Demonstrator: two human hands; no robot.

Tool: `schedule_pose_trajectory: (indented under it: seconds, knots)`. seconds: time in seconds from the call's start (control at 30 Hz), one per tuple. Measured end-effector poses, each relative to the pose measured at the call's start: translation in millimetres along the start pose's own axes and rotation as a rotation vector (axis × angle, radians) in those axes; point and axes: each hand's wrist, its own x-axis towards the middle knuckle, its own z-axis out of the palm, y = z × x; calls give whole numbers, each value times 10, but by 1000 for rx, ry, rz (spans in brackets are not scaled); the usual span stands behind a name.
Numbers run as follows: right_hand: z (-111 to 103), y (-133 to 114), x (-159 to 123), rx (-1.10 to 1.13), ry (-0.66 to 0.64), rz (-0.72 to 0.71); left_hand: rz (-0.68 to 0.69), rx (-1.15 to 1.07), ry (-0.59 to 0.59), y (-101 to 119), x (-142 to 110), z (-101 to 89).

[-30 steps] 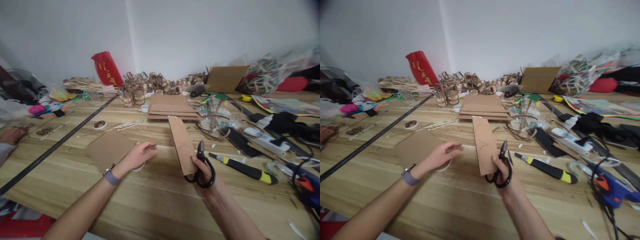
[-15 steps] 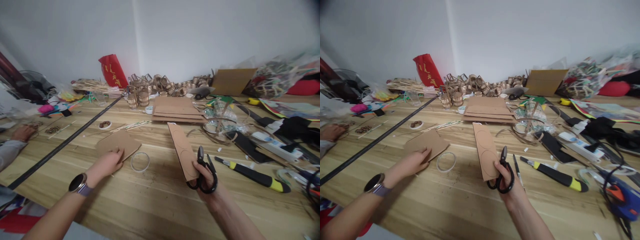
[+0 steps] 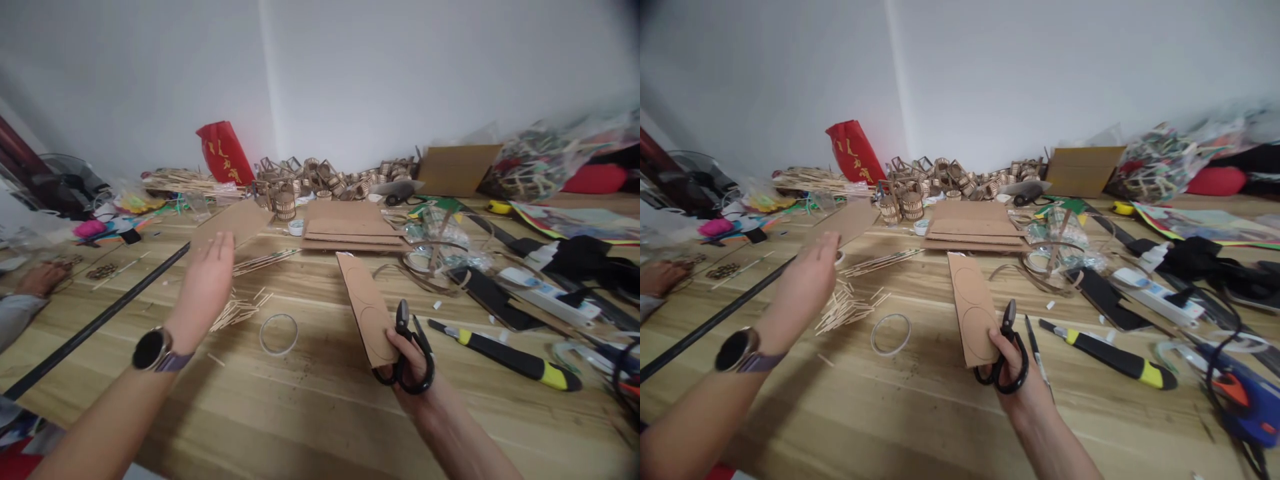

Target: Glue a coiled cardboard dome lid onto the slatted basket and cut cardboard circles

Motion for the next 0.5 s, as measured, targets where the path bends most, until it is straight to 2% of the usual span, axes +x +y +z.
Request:
schedule_pose_trajectory:
  seconds: [0.1,0.2,0.3,0.4,0.5]
  knots:
    - [23,-68,22,99,59,25,52,-129,-13,287,365,146]
    - [42,-167,29,212,112,36,48,-453,-71,639,733,330]
    - [32,-237,33,274,158,74,81,-583,-108,979,1006,476]
    - [6,-263,34,253,141,89,87,-715,-165,1241,1092,545]
    - [4,-267,11,141,101,55,104,-882,-273,1381,956,531]
